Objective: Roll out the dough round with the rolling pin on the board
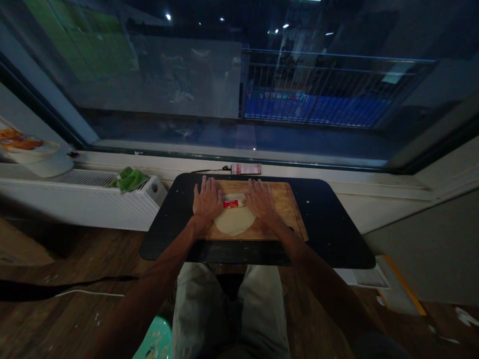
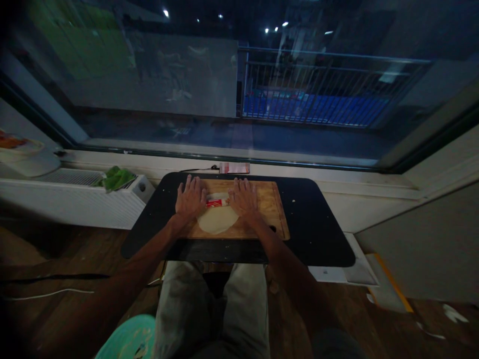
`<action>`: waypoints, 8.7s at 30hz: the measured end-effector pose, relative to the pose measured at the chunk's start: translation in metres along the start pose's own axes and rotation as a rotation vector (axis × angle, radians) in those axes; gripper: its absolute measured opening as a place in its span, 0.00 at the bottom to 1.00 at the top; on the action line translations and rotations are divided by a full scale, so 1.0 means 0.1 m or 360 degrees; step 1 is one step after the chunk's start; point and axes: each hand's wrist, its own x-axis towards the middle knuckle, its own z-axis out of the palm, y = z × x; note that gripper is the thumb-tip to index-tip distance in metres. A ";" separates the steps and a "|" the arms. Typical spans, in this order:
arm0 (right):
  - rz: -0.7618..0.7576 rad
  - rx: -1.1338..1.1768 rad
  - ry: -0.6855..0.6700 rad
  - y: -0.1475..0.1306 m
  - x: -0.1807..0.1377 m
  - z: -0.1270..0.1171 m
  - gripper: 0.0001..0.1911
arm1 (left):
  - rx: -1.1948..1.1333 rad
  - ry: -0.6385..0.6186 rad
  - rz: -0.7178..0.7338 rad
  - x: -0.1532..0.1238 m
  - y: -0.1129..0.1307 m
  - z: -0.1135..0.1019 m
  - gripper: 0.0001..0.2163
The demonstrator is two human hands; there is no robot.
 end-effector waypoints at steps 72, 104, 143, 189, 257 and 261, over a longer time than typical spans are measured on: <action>-0.0009 -0.0033 -0.0067 -0.13 -0.58 -0.21 0.31 | -0.0022 -0.0123 0.0260 -0.37 0.01 -0.13 0.29; -0.0006 -0.0042 -0.0150 0.02 -0.02 -0.10 0.32 | 0.0035 -0.0189 0.0188 0.18 -0.01 0.04 0.31; -0.0060 0.0007 0.0180 -0.14 -0.72 -0.06 0.28 | 0.0042 0.0048 0.0106 -0.55 0.16 -0.02 0.33; 0.0047 0.0091 0.0424 -0.39 -1.39 0.06 0.27 | -0.0102 0.0177 0.0162 -1.25 0.14 -0.14 0.25; -0.0026 0.0313 0.0218 -0.26 -1.23 -0.38 0.15 | -0.0471 0.0164 0.0248 -1.18 -0.06 -0.23 0.12; -0.0164 0.0238 0.0057 -0.10 -1.08 -0.37 0.21 | -0.0451 0.0056 0.0308 -1.09 -0.08 -0.23 0.13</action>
